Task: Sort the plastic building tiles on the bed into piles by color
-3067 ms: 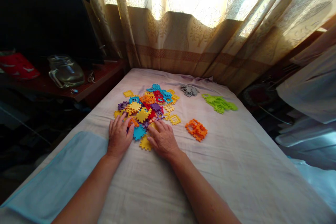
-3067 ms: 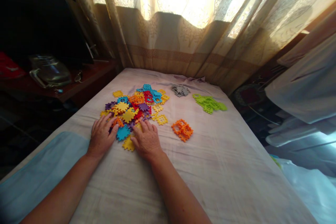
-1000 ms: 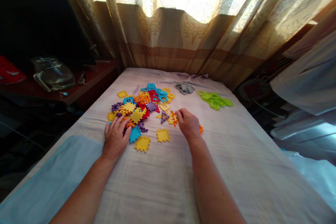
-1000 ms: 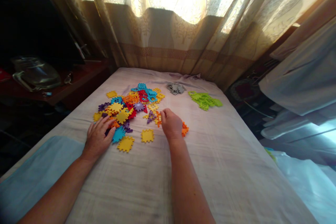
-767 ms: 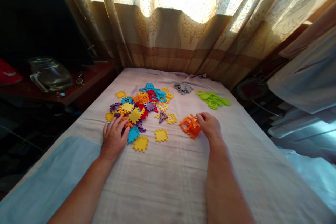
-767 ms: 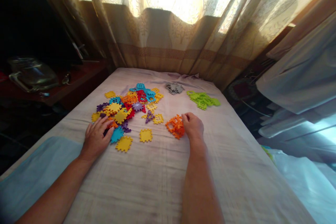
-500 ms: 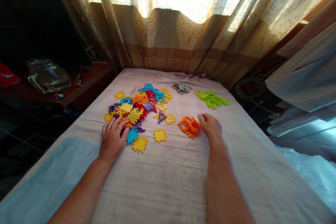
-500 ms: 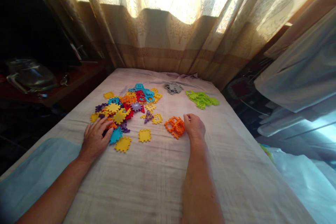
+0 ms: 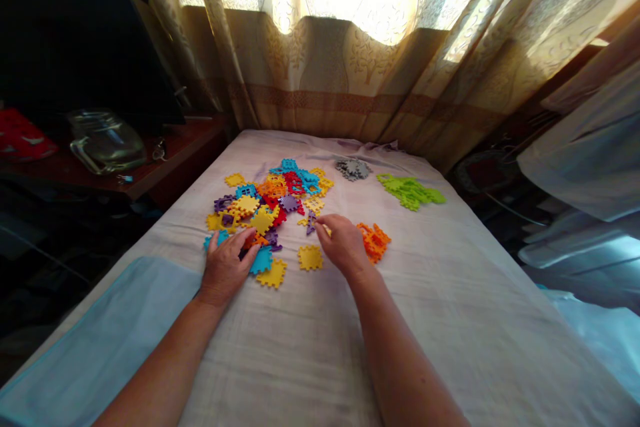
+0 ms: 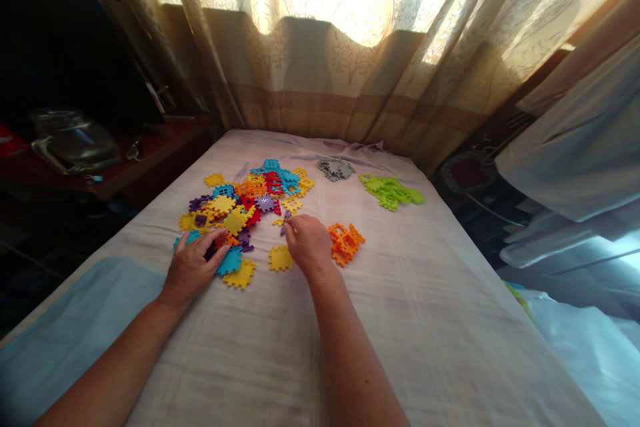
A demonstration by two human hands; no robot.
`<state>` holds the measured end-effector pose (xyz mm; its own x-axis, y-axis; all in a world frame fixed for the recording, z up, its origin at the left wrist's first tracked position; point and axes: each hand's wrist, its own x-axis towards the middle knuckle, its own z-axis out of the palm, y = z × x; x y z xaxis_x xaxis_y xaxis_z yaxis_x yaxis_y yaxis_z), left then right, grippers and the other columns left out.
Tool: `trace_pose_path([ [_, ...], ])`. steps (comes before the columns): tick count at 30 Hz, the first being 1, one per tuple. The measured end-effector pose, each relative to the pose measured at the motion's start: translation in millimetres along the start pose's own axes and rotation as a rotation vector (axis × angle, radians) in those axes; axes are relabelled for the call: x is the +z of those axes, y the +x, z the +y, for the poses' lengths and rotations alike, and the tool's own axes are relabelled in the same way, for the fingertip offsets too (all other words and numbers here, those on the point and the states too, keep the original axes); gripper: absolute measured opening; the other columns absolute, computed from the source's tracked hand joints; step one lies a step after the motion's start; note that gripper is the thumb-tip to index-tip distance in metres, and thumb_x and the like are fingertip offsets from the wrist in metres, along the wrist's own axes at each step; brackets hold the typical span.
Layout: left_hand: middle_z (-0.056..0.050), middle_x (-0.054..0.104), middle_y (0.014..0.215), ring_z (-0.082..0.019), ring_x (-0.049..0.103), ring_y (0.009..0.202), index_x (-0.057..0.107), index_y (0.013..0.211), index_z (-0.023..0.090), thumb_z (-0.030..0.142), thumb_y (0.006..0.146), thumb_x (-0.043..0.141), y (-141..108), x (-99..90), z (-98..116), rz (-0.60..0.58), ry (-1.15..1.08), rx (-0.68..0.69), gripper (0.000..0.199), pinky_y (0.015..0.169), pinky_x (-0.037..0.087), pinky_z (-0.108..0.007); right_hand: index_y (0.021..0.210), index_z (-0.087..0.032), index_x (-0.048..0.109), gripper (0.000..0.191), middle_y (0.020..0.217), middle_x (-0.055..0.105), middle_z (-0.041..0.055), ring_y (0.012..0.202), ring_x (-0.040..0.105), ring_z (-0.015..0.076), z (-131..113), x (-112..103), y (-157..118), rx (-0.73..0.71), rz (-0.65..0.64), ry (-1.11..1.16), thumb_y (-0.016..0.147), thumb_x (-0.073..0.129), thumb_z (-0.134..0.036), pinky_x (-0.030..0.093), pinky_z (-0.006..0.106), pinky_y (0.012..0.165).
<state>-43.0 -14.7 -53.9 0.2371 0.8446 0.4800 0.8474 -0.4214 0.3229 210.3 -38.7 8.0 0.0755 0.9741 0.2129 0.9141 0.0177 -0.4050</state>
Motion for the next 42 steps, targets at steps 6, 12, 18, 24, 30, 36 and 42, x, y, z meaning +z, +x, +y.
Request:
trace_pose_path([
  [6, -0.008, 0.070, 0.123, -0.023, 0.064, 0.115, 0.061, 0.125, 0.023, 0.035, 0.093, 0.049, 0.2, 2.2, 7.3, -0.002, -0.132, 0.115, 0.036, 0.112, 0.039, -0.047, 0.112, -0.025, 0.070, 0.025, 0.107, 0.073, 0.0061, 0.102, 0.064, 0.0196, -40.8, 26.2, -13.4, -0.253, -0.129, -0.036, 0.093, 0.059, -0.036, 0.045, 0.029, 0.089],
  [12, -0.008, 0.071, 0.120, -0.021, 0.065, 0.113, 0.061, 0.124, 0.022, 0.030, 0.096, 0.043, -1.1, 2.5, 13.7, -0.009, -0.241, 0.137, 0.035, 0.107, 0.047, -0.041, 0.107, -0.025, 0.072, 0.024, 0.100, 0.072, 0.0058, 0.097, 0.065, 0.0206, -42.6, 30.5, -15.0, -0.268, -0.201, -0.126, 0.090, 0.062, -0.038, 0.046, 0.029, 0.083],
  [18, -0.008, 0.072, 0.117, -0.020, 0.068, 0.108, 0.063, 0.121, 0.020, 0.029, 0.095, 0.043, -1.3, 1.7, 13.6, 0.040, -0.265, 0.105, 0.033, 0.100, 0.053, -0.036, 0.106, -0.026, 0.072, 0.021, 0.103, 0.073, 0.0061, 0.099, 0.065, 0.0195, -39.2, 19.2, -12.3, -0.229, -0.247, -0.095, 0.090, 0.062, -0.034, 0.046, 0.028, 0.085],
  [24, -0.009, 0.071, 0.120, -0.020, 0.067, 0.111, 0.063, 0.120, 0.019, 0.030, 0.096, 0.044, -1.0, 0.1, 13.8, 0.045, -0.239, 0.107, 0.033, 0.102, 0.052, -0.036, 0.103, -0.026, 0.075, 0.021, 0.101, 0.075, 0.0024, 0.093, 0.067, 0.0184, -9.3, -15.9, -6.5, -0.118, -0.264, 0.049, 0.086, 0.064, -0.031, 0.048, 0.027, 0.081],
  [30, -0.008, 0.072, 0.117, -0.020, 0.068, 0.109, 0.065, 0.118, 0.019, 0.031, 0.095, 0.046, -0.9, 1.8, 11.7, 0.048, -0.240, 0.126, 0.032, 0.100, 0.053, -0.036, 0.103, -0.024, 0.076, 0.025, 0.098, 0.077, 0.0032, 0.086, 0.068, 0.0179, 47.4, -51.6, -4.5, 0.173, -0.186, 0.096, 0.084, 0.062, -0.031, 0.048, 0.026, 0.077],
  [36, -0.007, 0.073, 0.115, -0.020, 0.069, 0.107, 0.065, 0.115, 0.020, 0.030, 0.094, 0.048, -1.0, 4.1, 10.4, 0.080, -0.251, 0.152, 0.029, 0.098, 0.054, -0.035, 0.103, -0.023, 0.077, 0.029, 0.097, 0.077, 0.0048, 0.087, 0.069, 0.0193, 95.3, -68.9, -10.8, 0.373, -0.205, 0.058, 0.083, 0.061, -0.036, 0.048, 0.026, 0.076],
  [42, -0.007, 0.073, 0.114, -0.020, 0.069, 0.105, 0.066, 0.113, 0.021, 0.030, 0.095, 0.047, -0.2, 3.7, 9.3, 0.069, -0.234, 0.152, 0.028, 0.098, 0.054, -0.036, 0.112, -0.022, 0.075, 0.035, 0.112, 0.074, 0.0080, 0.103, 0.067, 0.0237, 106.2, -68.4, -12.6, 0.444, -0.242, -0.042, 0.083, 0.061, -0.037, 0.049, 0.031, 0.088],
])
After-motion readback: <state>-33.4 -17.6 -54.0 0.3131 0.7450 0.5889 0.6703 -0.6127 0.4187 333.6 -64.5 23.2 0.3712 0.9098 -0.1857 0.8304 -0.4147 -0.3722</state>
